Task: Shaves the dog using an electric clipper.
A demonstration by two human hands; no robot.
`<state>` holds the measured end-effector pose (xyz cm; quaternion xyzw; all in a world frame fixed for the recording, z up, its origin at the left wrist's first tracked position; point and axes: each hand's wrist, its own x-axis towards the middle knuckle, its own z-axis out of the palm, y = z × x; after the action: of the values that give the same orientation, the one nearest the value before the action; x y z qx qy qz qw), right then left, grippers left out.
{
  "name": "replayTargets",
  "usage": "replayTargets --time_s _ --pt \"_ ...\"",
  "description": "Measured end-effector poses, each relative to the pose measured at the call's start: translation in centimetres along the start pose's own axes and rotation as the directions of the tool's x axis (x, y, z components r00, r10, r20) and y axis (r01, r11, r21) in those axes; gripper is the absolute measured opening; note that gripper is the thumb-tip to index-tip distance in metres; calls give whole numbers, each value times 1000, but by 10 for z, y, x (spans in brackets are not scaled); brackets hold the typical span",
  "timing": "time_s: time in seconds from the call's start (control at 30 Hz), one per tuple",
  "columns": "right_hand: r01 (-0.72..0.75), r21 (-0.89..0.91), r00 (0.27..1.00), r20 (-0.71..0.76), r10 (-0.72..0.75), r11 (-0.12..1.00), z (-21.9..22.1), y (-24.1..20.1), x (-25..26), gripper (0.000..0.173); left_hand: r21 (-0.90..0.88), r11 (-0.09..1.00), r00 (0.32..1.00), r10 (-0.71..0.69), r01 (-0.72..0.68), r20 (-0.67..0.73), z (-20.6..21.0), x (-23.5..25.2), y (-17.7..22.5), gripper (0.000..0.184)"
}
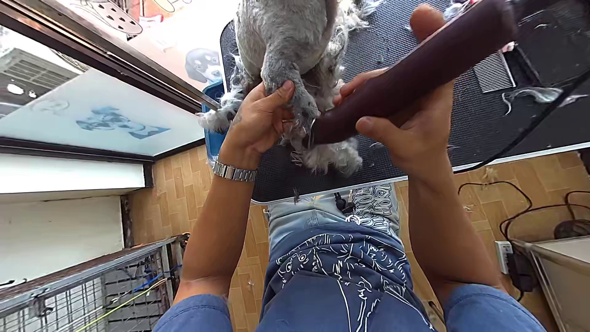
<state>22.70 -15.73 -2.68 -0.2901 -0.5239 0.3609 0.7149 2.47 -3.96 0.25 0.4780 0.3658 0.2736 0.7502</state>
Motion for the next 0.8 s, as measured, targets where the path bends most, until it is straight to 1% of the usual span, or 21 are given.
replayTargets --time_s 0.03,0.1,0.17,0.2,0.27,0.37,0.4,0.5,0.53,0.6,0.63,0.67,0.7,0.77,0.8 --pt "-18 22 1000 15 17 1000 -2 -1 -1 95 -17 1000 1000 22 -22 -7 1 -1 -2 15" --pt "19 35 998 -53 -18 999 -4 -3 3 88 -64 994 995 83 -86 -51 5 1 -9 16" --pt "102 46 982 -165 -93 994 -2 -4 10 72 -185 973 989 126 -138 -72 9 1 -19 26" --pt "135 38 972 -197 -125 990 0 -6 15 65 -258 953 986 146 -161 -78 11 2 -24 32" --pt "152 -17 969 -196 -152 988 6 -9 21 65 -371 906 979 178 -204 -102 15 2 -31 41" --pt "102 -95 987 -118 -113 990 15 -9 26 72 -458 853 968 205 -250 -147 16 0 -37 42" --pt "88 -106 992 -86 -97 990 18 -8 27 75 -472 844 967 214 -256 -141 15 -1 -39 41" --pt "47 -193 998 58 -36 980 24 -3 29 89 -509 828 971 191 -237 -143 13 -3 -40 39" --pt "33 -230 993 120 -5 973 24 -3 28 92 -522 825 976 179 -218 -125 11 -3 -39 39" --pt "3 -305 967 245 75 952 21 -7 25 93 -555 817 986 162 -159 -44 9 -4 -37 43" --pt "-14 -314 956 275 105 949 19 -9 23 91 -566 815 988 153 -126 2 10 -6 -35 46" --pt "-19 -309 959 264 105 951 18 -11 22 89 -572 814 989 145 -103 28 13 -6 -34 49" --pt "-15 -279 974 214 78 960 17 -12 20 88 -571 816 990 135 -92 34 14 -6 -33 50" --pt "34 -197 997 74 -20 980 19 -13 20 87 -541 836 991 130 -98 21 16 -4 -33 51" --pt "71 -183 997 36 -66 981 21 -13 20 86 -531 842 993 116 -96 4 17 -3 -34 50"
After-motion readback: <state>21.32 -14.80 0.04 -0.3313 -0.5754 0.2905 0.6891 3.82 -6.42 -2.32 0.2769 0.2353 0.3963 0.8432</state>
